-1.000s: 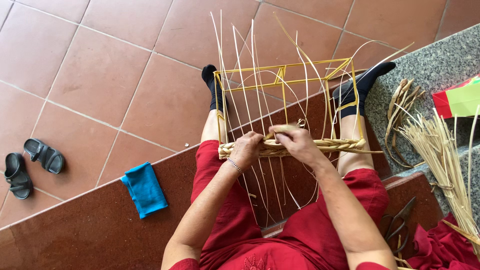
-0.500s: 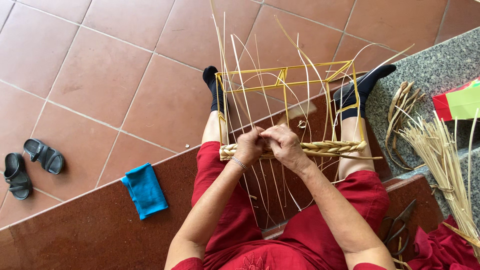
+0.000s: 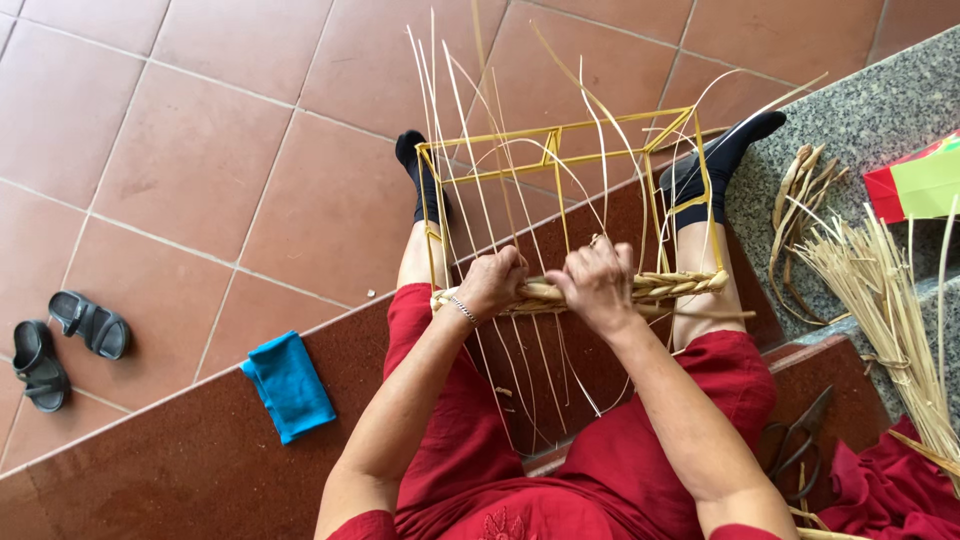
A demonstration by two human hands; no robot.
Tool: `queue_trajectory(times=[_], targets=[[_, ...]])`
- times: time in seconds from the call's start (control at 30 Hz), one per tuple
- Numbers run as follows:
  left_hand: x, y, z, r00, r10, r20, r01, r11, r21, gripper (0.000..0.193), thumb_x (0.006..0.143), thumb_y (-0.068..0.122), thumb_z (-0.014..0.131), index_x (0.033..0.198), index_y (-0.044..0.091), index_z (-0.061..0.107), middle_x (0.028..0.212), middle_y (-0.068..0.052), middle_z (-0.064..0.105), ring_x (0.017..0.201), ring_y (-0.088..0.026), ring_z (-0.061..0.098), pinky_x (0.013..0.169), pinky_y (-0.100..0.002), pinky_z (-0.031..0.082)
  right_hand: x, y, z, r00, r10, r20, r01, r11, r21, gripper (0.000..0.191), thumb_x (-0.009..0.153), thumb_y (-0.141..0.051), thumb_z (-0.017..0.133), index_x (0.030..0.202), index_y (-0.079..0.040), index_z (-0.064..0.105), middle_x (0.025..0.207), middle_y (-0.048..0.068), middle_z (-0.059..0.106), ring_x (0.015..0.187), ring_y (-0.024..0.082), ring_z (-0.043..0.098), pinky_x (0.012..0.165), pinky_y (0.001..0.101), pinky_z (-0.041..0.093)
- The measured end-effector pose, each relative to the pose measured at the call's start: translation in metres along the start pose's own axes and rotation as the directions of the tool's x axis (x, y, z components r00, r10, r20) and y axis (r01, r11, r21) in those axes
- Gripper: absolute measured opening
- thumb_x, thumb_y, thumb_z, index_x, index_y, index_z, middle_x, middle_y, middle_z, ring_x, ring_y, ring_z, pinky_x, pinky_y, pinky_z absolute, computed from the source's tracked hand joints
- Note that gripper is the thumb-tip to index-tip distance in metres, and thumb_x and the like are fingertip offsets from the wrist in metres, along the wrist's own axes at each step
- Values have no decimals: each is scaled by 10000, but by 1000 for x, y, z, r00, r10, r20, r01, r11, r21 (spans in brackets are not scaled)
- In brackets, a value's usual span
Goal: The person sits on the floor with a rectangular bamboo frame across their lap and weaves pliable straw/palm strips around the frame's lower rail, braiding them into a growing woven band. They periodically pull new strips from a pile beside them, tighten and tuck the braid by hand, and briefly use scissors to trim a strip.
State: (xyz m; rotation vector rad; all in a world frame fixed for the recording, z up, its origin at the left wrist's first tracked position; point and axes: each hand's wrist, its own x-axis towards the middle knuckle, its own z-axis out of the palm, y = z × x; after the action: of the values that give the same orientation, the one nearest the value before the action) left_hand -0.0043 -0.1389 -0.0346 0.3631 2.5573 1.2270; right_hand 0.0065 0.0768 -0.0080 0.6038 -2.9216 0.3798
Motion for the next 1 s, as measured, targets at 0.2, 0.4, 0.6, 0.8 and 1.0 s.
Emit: queue_trajectory(times=[0.2, 0.4, 0.6, 0.8, 1.0], targets=[[9, 9, -7, 972, -231, 37, 234, 967, -103, 115, 941, 140, 697, 999, 60, 639, 805, -128, 746, 740, -235, 741, 731, -366, 584, -24, 3, -10, 999, 21, -48, -19, 999, 35, 404, 812, -494, 830, 651, -169, 653, 610, -26, 607, 677, 188, 515, 753, 405, 338], [-52, -56, -68, 873, -302, -383, 75, 859, -507, 159, 950, 96, 689, 1102, 53, 678, 882, -27, 727, 779, -93, 682, 695, -279, 579, -25, 19, -25, 995, 94, -45, -94, 996, 5, 412, 794, -536, 835, 636, -191, 675, 637, -30, 620, 684, 190, 538, 728, 415, 344], [-103, -73, -68, 861, -261, -438, 151, 951, -270, 80, 897, 89, 766, 973, 84, 742, 929, -39, 711, 804, -140, 677, 725, -287, 581, -31, 27, -27, 978, 210, 14, -211, 974, 78, 424, 779, -509, 846, 608, -172, 655, 625, -19, 596, 694, 205, 533, 725, 410, 359], [-89, -34, -50, 932, 91, -351, -35, 986, 163, 128, 872, 174, 797, 994, 174, 759, 1015, -22, 645, 1023, -250, 578, 888, -392, 484, -37, 36, -18, 976, 216, 28, -218, 965, 146, 479, 804, -487, 848, 591, -127, 617, 625, -14, 585, 701, 218, 526, 739, 416, 369], [-92, -21, -56, 949, 145, -281, -68, 962, 264, 275, 798, 230, 821, 1059, 197, 741, 1056, -50, 596, 1039, -275, 563, 824, -434, 435, -31, 35, -20, 980, 195, -27, -187, 965, 186, 427, 804, -449, 857, 612, -140, 634, 631, 12, 591, 699, 230, 560, 717, 425, 396]])
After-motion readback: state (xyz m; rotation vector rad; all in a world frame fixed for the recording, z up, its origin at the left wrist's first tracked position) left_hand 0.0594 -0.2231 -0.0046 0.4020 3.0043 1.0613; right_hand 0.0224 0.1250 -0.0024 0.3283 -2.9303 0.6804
